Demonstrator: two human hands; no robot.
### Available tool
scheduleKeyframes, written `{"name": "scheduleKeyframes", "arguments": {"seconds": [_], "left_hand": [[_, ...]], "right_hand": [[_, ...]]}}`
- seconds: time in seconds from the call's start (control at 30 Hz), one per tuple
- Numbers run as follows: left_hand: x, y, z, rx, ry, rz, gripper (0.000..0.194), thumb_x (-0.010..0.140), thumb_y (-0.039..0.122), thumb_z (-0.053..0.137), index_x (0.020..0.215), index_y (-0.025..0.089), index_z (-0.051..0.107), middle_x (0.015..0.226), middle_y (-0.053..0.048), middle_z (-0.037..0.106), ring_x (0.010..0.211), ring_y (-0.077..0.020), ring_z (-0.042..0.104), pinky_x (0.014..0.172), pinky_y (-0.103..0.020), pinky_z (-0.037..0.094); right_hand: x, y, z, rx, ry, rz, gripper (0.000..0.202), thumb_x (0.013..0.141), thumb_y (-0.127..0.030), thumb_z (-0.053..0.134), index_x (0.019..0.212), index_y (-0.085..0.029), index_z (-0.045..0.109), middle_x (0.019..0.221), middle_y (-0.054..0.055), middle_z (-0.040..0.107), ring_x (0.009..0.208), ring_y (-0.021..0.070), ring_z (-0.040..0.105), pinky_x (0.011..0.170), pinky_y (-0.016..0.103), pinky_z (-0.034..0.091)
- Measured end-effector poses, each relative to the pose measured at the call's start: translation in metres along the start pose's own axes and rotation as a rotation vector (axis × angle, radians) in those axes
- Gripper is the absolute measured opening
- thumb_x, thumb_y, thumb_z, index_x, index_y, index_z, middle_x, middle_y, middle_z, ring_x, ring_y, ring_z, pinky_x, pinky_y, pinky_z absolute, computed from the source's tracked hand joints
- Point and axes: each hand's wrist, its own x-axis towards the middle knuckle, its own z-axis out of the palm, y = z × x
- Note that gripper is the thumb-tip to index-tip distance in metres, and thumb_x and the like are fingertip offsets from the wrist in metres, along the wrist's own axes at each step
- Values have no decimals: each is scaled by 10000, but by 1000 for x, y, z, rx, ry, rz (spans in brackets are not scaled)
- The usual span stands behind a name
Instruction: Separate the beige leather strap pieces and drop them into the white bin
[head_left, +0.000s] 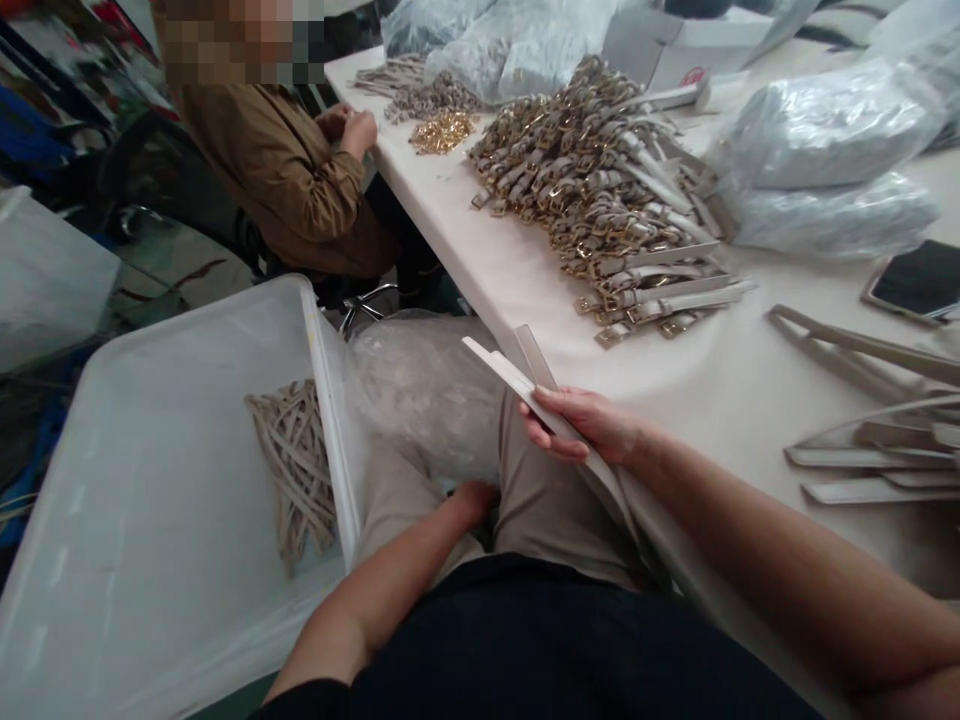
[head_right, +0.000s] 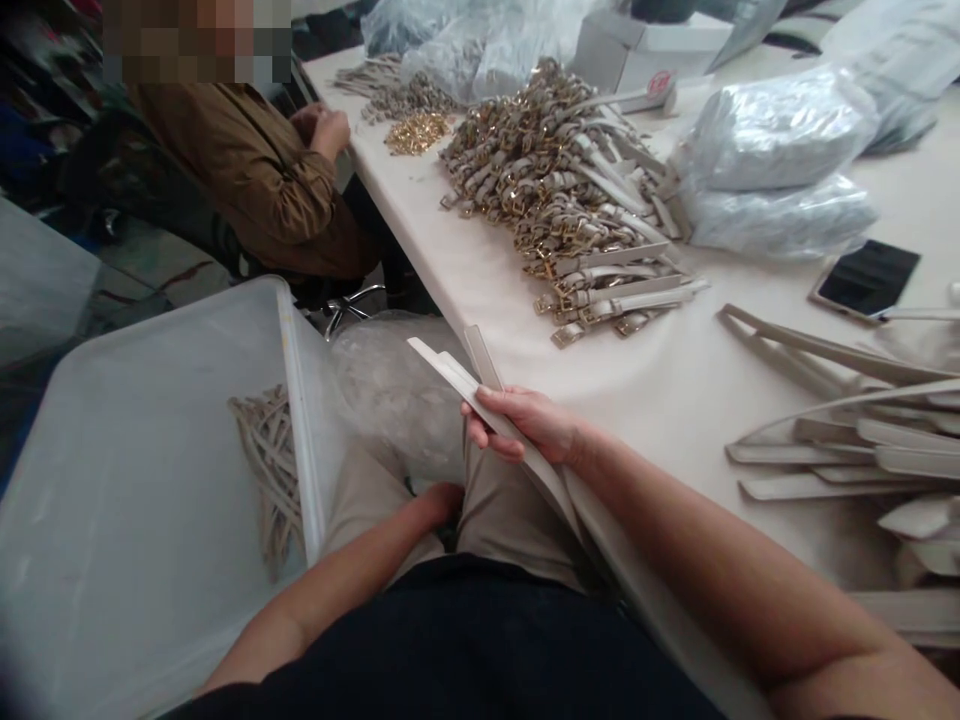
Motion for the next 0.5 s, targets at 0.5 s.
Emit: {"name": "scheduleKeyframes", "arguments": {"seconds": [0.5], "left_hand": [[86,-72,-62,-358,311,-456,355,956,475,611,1004,129,673,911,-64,711,822,-195,689,802,-385,566]], "right_hand": [[-1,1,-2,77,-25,110,366,986,-480,557,996,-121,628,683,30,698,328,39,398,323,158,304]]}}
